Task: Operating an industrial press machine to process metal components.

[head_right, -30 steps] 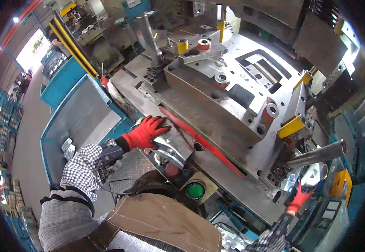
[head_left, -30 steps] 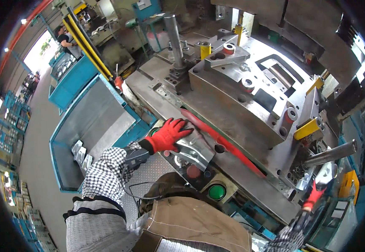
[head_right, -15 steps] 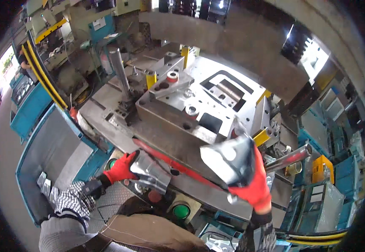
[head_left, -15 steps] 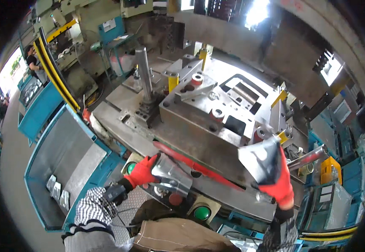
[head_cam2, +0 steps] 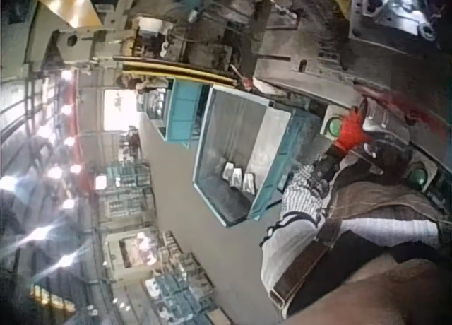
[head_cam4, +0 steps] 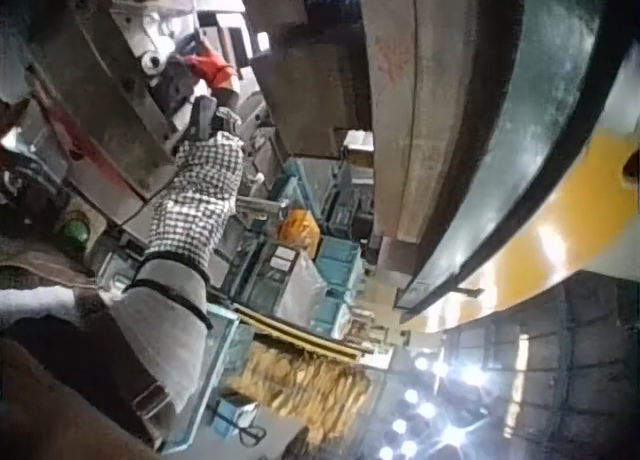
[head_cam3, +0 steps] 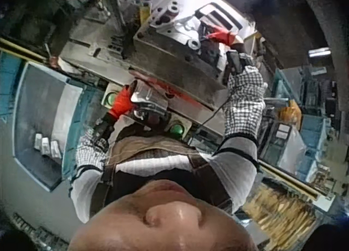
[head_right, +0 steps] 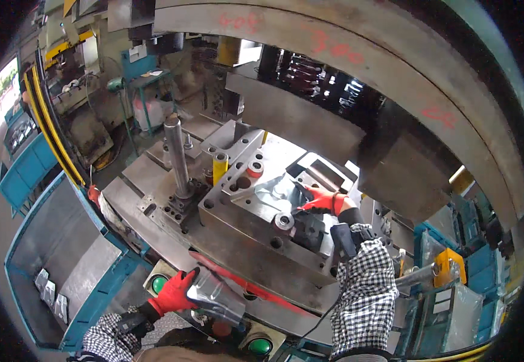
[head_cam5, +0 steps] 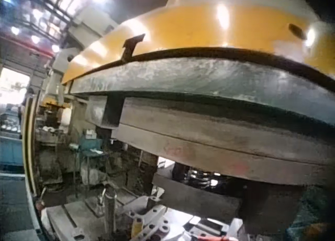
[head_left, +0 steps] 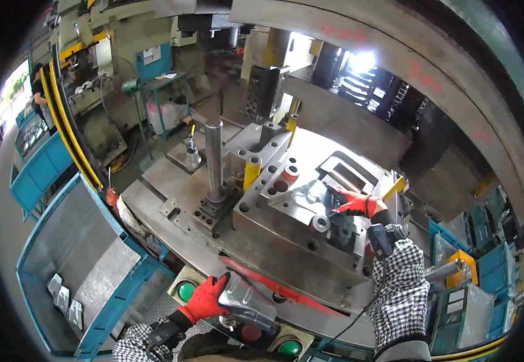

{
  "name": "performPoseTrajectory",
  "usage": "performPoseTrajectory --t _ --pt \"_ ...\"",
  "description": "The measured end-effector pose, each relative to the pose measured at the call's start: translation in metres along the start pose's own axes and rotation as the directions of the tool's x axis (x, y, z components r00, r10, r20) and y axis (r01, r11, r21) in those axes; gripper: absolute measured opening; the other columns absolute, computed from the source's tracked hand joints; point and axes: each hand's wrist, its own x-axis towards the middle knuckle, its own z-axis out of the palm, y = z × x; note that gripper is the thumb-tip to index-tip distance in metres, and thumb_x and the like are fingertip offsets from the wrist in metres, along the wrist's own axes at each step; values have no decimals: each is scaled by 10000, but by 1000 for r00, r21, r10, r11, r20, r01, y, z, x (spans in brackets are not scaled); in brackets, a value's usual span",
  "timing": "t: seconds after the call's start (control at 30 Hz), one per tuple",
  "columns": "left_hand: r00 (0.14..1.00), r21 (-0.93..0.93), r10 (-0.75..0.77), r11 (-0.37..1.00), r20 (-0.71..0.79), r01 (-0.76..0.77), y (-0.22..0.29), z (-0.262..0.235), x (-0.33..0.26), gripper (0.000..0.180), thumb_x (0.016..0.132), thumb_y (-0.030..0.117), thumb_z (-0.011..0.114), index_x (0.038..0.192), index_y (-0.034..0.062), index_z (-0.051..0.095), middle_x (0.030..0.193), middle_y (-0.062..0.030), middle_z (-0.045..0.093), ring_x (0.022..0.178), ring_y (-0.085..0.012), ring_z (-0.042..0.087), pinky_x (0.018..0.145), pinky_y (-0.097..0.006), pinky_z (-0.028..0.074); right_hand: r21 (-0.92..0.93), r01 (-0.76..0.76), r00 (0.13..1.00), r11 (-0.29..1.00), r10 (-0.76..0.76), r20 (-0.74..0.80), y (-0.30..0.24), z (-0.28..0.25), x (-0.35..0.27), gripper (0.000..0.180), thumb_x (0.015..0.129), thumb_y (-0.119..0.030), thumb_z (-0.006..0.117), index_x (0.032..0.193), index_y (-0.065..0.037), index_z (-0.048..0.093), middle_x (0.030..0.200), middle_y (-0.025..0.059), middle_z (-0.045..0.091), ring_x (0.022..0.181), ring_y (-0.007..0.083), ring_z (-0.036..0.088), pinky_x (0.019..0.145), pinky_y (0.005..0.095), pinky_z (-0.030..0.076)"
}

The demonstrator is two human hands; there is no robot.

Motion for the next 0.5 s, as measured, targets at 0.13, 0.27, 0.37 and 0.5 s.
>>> performPoseTrajectory --t 0.13,0.27,0.37,0.5 --pt "999 -30 25 999 20 -24 15 -14 5 1302 570 420 974 1648 102 317 1247 -276 531 1107 -485 605 943 -538 524 -1 -4 974 1000 4 -227 -4 33 4 927 911 -523 759 1622 -70 373 1556 272 506 1435 390 501 1163 460 424" --pt "998 -10 56 998 15 -55 17 -18 7 1306 576 409 973 1648 78 304 1223 -266 529 1092 -480 591 946 -539 514 -259 -248 692 934 -16 -722 -65 75 -14 852 885 -478 798 1548 -52 472 1557 262 495 1400 460 499 1147 518 423" --pt "988 -78 36 997 151 -24 -3 -30 6 1268 631 374 987 1643 19 310 1429 -293 502 1288 -446 563 1081 -493 500 -245 -35 430 969 -207 -879 -127 110 -76 873 863 -540 788 1511 -32 498 1509 276 530 1374 458 525 1127 512 440" --pt "983 -361 24 929 -181 -89 -92 -35 -12 1071 763 316 953 1604 -9 376 1550 -221 493 1437 -356 484 1186 -453 417 305 200 923 931 -74 -377 -116 224 -251 914 834 -623 774 1463 -6 533 1445 294 577 1339 454 560 1101 504 462"
